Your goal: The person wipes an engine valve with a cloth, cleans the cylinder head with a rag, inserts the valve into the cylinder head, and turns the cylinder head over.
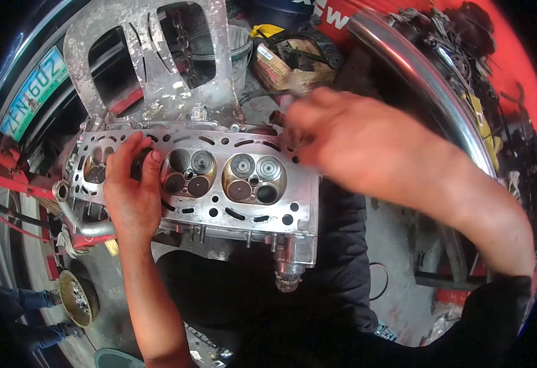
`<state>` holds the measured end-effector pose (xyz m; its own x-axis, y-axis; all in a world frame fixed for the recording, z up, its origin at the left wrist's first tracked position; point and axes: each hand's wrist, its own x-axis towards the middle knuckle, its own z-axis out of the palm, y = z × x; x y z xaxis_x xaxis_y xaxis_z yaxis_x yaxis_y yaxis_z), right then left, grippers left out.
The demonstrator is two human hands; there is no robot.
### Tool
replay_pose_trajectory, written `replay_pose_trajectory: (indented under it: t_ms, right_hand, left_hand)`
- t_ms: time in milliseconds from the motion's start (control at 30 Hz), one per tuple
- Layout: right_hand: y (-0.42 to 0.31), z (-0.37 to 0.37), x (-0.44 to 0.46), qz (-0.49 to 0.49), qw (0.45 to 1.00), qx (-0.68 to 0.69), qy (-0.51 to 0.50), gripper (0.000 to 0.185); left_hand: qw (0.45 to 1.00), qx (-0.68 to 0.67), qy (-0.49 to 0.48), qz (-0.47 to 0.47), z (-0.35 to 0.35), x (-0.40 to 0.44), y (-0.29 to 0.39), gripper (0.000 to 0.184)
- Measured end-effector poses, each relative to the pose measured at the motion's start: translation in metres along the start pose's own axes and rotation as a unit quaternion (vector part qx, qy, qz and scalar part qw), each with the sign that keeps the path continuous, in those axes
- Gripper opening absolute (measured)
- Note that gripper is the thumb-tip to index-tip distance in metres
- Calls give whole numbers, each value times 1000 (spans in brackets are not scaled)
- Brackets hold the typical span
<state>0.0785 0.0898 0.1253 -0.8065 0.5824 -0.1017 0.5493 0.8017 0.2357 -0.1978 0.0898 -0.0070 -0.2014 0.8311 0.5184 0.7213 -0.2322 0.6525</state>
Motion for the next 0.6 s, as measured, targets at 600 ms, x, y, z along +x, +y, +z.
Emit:
replay_pose_trajectory:
  t_ms: [600]
  right_hand:
    - [-82, 213, -171, 409, 31, 791, 454, 46]
  left_hand:
    - [992, 109, -21, 57, 5, 0, 9, 39]
